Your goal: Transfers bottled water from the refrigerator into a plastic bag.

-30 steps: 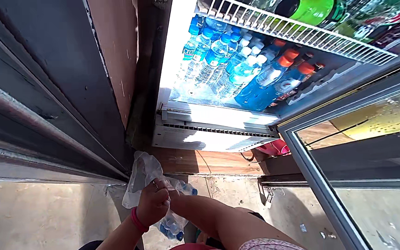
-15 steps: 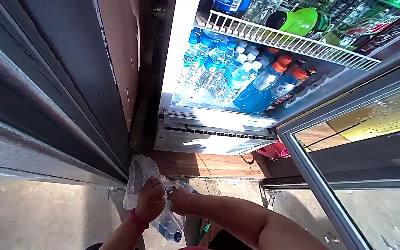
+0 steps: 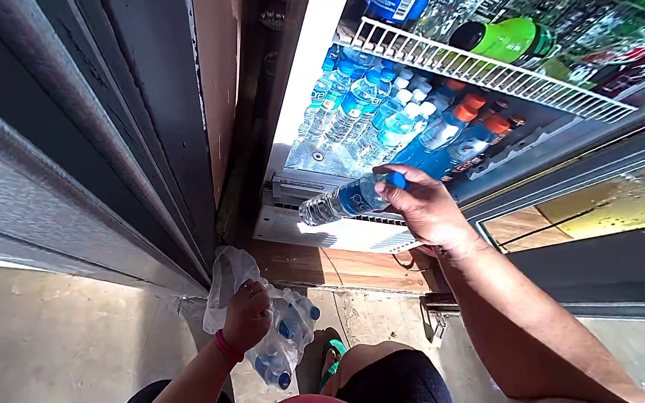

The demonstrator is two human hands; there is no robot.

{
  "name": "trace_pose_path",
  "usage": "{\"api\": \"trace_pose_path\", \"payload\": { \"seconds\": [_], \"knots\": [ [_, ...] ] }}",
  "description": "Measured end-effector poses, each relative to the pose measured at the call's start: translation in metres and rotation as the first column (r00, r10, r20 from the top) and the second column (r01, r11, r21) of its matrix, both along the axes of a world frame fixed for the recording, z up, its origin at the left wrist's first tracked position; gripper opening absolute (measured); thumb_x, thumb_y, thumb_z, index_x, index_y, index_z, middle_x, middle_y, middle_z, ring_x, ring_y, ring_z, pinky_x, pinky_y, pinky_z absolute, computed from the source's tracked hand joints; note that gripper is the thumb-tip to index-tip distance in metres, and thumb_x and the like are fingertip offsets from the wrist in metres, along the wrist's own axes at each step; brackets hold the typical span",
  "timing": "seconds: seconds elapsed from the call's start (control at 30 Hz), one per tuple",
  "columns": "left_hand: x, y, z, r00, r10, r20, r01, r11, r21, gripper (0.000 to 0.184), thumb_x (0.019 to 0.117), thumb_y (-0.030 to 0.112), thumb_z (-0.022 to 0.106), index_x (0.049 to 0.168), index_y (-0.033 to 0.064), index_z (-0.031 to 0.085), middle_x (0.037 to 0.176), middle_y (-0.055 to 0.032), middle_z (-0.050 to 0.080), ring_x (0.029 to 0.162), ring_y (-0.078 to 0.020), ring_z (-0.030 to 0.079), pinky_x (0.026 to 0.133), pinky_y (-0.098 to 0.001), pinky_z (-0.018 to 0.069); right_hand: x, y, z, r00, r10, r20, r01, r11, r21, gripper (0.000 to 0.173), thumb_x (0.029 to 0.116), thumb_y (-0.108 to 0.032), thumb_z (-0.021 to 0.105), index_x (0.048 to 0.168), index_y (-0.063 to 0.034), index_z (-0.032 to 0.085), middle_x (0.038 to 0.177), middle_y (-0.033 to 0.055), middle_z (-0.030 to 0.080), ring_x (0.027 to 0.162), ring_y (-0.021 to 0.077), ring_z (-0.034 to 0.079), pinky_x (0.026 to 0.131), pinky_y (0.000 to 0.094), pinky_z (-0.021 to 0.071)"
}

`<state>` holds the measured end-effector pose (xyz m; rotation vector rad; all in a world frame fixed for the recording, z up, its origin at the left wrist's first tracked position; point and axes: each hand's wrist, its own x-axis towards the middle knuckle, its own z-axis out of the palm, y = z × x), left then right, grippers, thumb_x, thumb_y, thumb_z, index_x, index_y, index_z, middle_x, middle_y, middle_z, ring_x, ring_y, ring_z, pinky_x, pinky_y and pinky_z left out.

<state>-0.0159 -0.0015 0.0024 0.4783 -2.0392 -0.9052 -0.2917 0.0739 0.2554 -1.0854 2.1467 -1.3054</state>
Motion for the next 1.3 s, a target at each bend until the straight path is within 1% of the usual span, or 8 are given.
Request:
{"api": "trace_pose_path", "payload": {
  "seconds": [0.07, 0.17, 0.33, 0.5, 0.7, 0.9, 1.1, 1.3],
  "knots": [
    [-0.001, 0.001, 0.0, 1.0, -0.015, 0.003, 0.015, 1.0, -0.01, 0.015, 0.0678, 0.007, 0.062, 0.057, 0.0106, 0.053, 0.069, -0.0047, 0.063, 0.073, -0.0189, 0.065, 0.066, -0.0324, 0.0536, -0.022, -0.022, 0.0, 0.987, -0.038, -0.159, 0.02, 0.993, -0.113, 0.037, 0.0954, -0.02, 0.07, 0.13, -0.0084, 0.063, 0.111, 0.0013, 0.067, 0.084, 0.0046, 0.068, 0.072, 0.0252, 0.0616],
    [-0.001, 0.002, 0.001, 1.0, -0.021, 0.011, 0.021, 0.999, -0.027, 0.015, 0.0683, 0.007, 0.062, 0.057, 0.0109, 0.053, 0.068, -0.0047, 0.063, 0.073, -0.0194, 0.065, 0.066, -0.0325, 0.0534, -0.042, -0.065, -0.001, 0.98, -0.098, -0.172, 0.068, 0.983, -0.172, 0.039, 0.0972, -0.023, 0.069, 0.132, -0.0072, 0.061, 0.115, 0.0071, 0.065, 0.089, 0.0114, 0.069, 0.072, 0.0329, 0.0623],
    [0.002, 0.004, 0.005, 1.0, -0.016, 0.022, 0.017, 0.999, -0.032, 0.016, 0.068, 0.006, 0.061, 0.056, 0.0103, 0.052, 0.069, -0.0057, 0.063, 0.072, -0.02, 0.064, 0.064, -0.0322, 0.0527, -0.054, -0.131, -0.001, 0.99, -0.133, -0.056, 0.125, 0.985, -0.121, 0.037, 0.0991, -0.022, 0.069, 0.131, -0.0058, 0.06, 0.118, 0.0123, 0.064, 0.094, 0.0195, 0.068, 0.074, 0.0395, 0.0603],
    [0.004, 0.003, 0.006, 1.0, -0.02, 0.018, 0.02, 0.999, -0.025, 0.016, 0.0693, 0.006, 0.061, 0.057, 0.0109, 0.052, 0.068, -0.0046, 0.062, 0.072, -0.0185, 0.063, 0.065, -0.0307, 0.0518, -0.06, -0.171, 0.008, 0.983, -0.118, -0.14, 0.118, 0.993, -0.004, 0.04, 0.0983, -0.026, 0.071, 0.132, -0.0079, 0.062, 0.124, 0.0142, 0.065, 0.102, 0.0246, 0.068, 0.081, 0.0455, 0.0587],
    [0.006, 0.0, 0.005, 1.0, -0.022, 0.007, 0.022, 1.0, -0.009, 0.016, 0.0678, 0.006, 0.062, 0.057, 0.0111, 0.051, 0.067, -0.0041, 0.061, 0.072, -0.018, 0.062, 0.065, -0.0293, 0.0509, -0.069, -0.179, 0.023, 0.965, -0.123, -0.233, 0.161, 0.975, 0.151, 0.044, 0.0989, -0.03, 0.07, 0.135, -0.0072, 0.061, 0.128, 0.0159, 0.065, 0.112, 0.0291, 0.066, 0.09, 0.0528, 0.0554],
    [0.004, -0.001, 0.004, 1.0, -0.026, 0.0, 0.026, 1.0, -0.013, 0.014, 0.0668, 0.006, 0.062, 0.058, 0.0109, 0.052, 0.069, -0.0048, 0.062, 0.073, -0.0185, 0.063, 0.065, -0.0292, 0.051, -0.092, -0.181, 0.02, 0.938, -0.195, -0.286, 0.251, 0.952, 0.175, 0.046, 0.0975, -0.033, 0.072, 0.136, -0.0083, 0.063, 0.127, 0.017, 0.067, 0.107, 0.0319, 0.067, 0.086, 0.0533, 0.0549],
    [0.002, 0.0, 0.003, 1.0, -0.023, -0.003, 0.023, 1.0, -0.017, 0.016, 0.0685, 0.006, 0.062, 0.057, 0.0112, 0.051, 0.069, -0.0048, 0.061, 0.073, -0.0182, 0.062, 0.066, -0.0282, 0.0506, -0.109, -0.193, 0.002, 0.908, -0.276, -0.315, 0.305, 0.951, 0.045, 0.049, 0.0964, -0.03, 0.073, 0.136, -0.0031, 0.062, 0.128, 0.0208, 0.066, 0.114, 0.0327, 0.065, 0.095, 0.0537, 0.0514],
    [0.003, -0.001, 0.002, 1.0, -0.024, -0.008, 0.024, 1.0, -0.016, 0.016, 0.0683, 0.007, 0.062, 0.058, 0.0117, 0.051, 0.069, -0.0043, 0.061, 0.073, -0.0176, 0.062, 0.066, -0.0278, 0.0504, -0.091, -0.175, 0.004, 0.891, -0.3, -0.34, 0.267, 0.953, -0.142, 0.068, 0.0932, -0.029, 0.074, 0.15, -0.0033, 0.048, 0.137, 0.0243, 0.058, 0.118, 0.0312, 0.061, 0.1, 0.0454, 0.0494]
  ]
}}
